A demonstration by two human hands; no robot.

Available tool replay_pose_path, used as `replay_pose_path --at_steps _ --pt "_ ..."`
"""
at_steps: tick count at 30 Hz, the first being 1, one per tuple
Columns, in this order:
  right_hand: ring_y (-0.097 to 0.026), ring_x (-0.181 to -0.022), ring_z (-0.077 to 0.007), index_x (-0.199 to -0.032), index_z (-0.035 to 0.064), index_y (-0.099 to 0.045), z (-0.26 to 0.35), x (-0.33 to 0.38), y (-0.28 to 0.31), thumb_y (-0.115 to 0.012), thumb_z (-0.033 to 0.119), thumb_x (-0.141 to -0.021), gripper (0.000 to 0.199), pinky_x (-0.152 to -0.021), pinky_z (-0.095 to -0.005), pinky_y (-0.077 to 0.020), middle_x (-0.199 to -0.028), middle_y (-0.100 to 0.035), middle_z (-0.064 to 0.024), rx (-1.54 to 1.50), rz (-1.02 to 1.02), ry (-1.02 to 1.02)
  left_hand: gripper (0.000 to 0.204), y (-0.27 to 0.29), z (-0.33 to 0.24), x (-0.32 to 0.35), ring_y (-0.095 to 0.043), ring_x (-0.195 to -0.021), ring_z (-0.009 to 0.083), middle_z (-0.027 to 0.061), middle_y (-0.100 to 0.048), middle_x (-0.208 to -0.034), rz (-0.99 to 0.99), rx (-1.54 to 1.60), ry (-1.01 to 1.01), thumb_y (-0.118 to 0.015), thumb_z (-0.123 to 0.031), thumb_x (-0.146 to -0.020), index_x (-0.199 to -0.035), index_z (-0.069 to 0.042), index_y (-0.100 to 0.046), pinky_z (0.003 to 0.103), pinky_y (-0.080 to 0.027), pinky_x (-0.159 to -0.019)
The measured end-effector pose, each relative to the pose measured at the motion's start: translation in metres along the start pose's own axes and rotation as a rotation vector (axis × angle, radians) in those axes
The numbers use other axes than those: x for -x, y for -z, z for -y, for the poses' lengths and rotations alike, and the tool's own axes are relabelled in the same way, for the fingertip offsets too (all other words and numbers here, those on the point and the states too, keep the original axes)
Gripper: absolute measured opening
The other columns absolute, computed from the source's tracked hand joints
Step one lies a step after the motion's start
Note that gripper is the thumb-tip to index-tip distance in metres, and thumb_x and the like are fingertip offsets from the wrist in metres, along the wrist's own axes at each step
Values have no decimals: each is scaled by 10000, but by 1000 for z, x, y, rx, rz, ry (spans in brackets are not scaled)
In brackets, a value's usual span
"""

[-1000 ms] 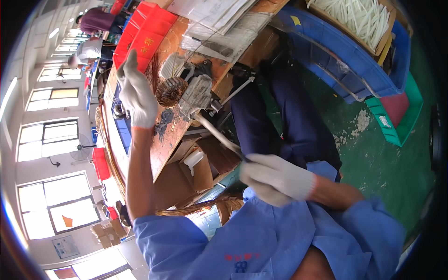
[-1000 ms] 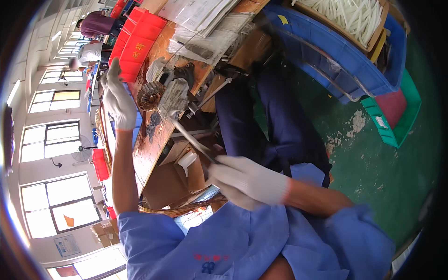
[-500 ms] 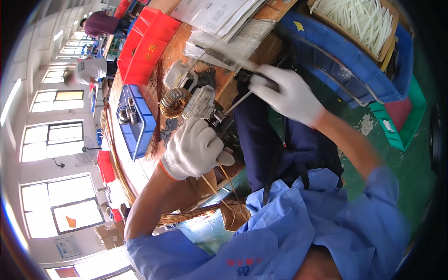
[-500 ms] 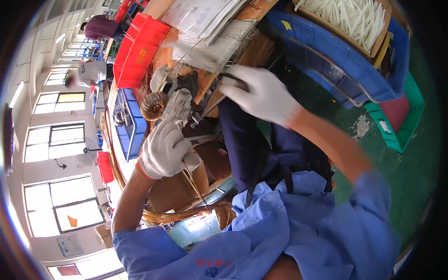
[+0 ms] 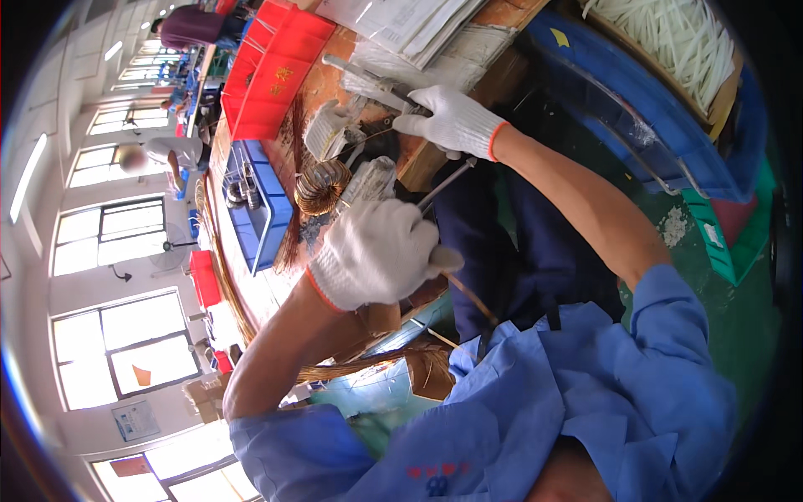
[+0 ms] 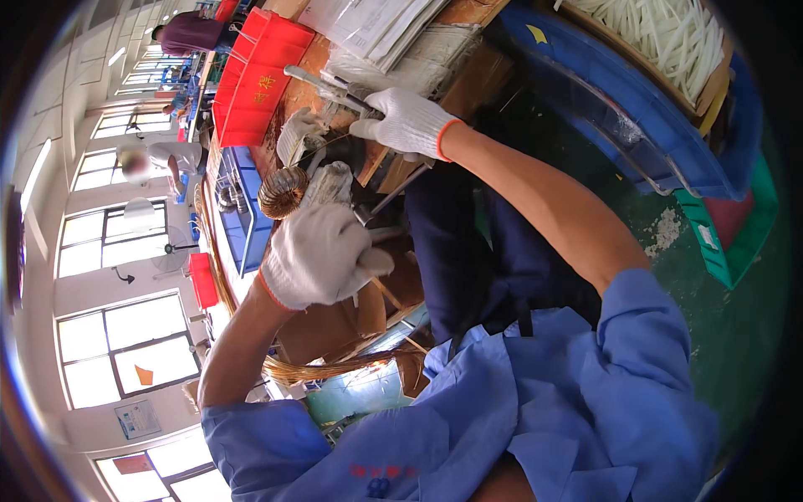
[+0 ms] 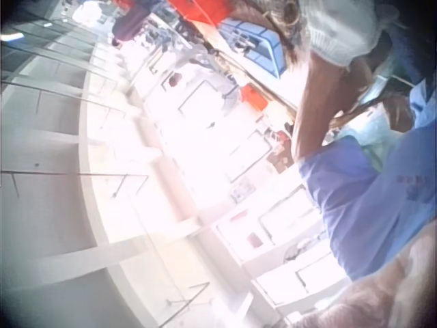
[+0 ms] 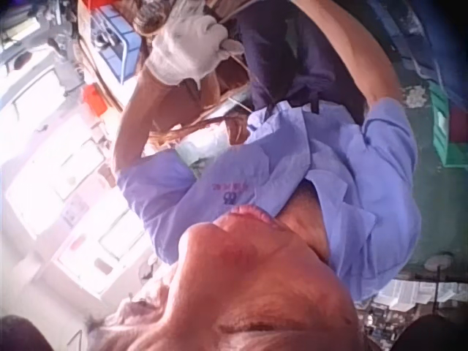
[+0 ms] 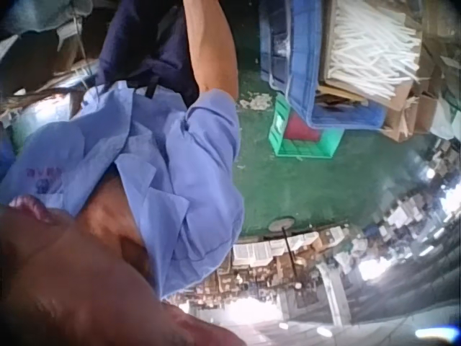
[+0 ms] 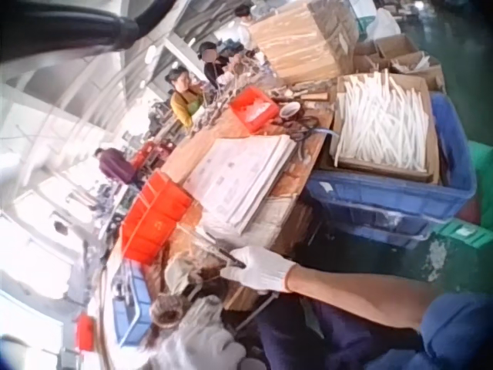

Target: Manually winding copper wire around a toroidal core and securing components at a workbench.

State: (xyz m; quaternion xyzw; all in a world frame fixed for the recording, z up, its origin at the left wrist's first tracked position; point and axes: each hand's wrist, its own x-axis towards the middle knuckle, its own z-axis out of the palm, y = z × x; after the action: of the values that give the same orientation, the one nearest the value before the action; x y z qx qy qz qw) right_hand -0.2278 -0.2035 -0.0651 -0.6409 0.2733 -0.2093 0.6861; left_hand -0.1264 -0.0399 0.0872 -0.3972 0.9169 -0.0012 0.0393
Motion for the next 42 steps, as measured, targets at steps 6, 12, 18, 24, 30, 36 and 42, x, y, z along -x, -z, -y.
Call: replay_pose_path --at_steps 6,12,18,24,30,36,42 --pt "-575 -557 -53 -1275 56 -685 4 73 43 -635 450 -1085 440 -438 -222 -409 -934 -679 -34 -251 -412 71 485 21 29 -30 -579 -611 152 36 -599 -723 -174 426 635 -709 -413 -1031 -733 -44 -607 318 -493 -601" --pt "-530 -440 -63 -1216 36 -650 -87 142 39 -644 305 -1092 296 -341 -234 -358 -827 -645 -34 -499 -416 -101 778 53 60 -43 -486 -572 115 -12 -475 -595 -282 537 931 -448 -686 -1093 -677 -40 -567 310 -397 -561" --pt "-516 -390 -99 -1083 33 -652 -126 188 -4 -652 296 -1087 263 -346 -267 -391 -706 -610 -31 -590 -350 -252 822 61 36 -28 -411 -481 82 -27 -401 -514 -275 609 1062 -409 -738 -1074 -557 -101 -466 284 -335 -476" --pt "-488 -446 -53 -965 56 -579 -78 205 -37 -582 423 -1129 403 -429 -246 -399 -683 -515 27 -504 -45 -223 660 57 71 -50 -206 -434 71 -62 -263 -555 -520 872 1150 -462 -646 -1109 -639 -201 -333 278 -162 -409" --pt "-512 -571 -67 -1040 68 -638 -10 194 -62 -543 309 -1128 273 -524 -299 -429 -758 -570 26 -546 208 -245 616 25 156 -32 -283 -474 94 -45 -319 -607 -689 1185 1276 -487 -603 -1104 -661 -179 -422 293 -205 -437" --pt "-462 -460 -82 -1113 104 -603 39 144 -114 -464 352 -1156 288 -396 -265 -334 -737 -555 25 -1160 465 -472 604 -21 205 17 -230 -463 117 -47 -234 -594 -1021 1486 1296 -482 -597 -1116 -677 -191 -400 307 -174 -426" --pt "-424 -390 -105 -1077 83 -586 50 88 -158 -410 389 -1154 360 -365 -289 -295 -678 -542 13 -1555 242 -295 579 -66 204 46 -355 -469 152 -23 -368 -606 -1148 1471 1335 -541 -602 -1091 -728 -155 -486 304 -275 -422"
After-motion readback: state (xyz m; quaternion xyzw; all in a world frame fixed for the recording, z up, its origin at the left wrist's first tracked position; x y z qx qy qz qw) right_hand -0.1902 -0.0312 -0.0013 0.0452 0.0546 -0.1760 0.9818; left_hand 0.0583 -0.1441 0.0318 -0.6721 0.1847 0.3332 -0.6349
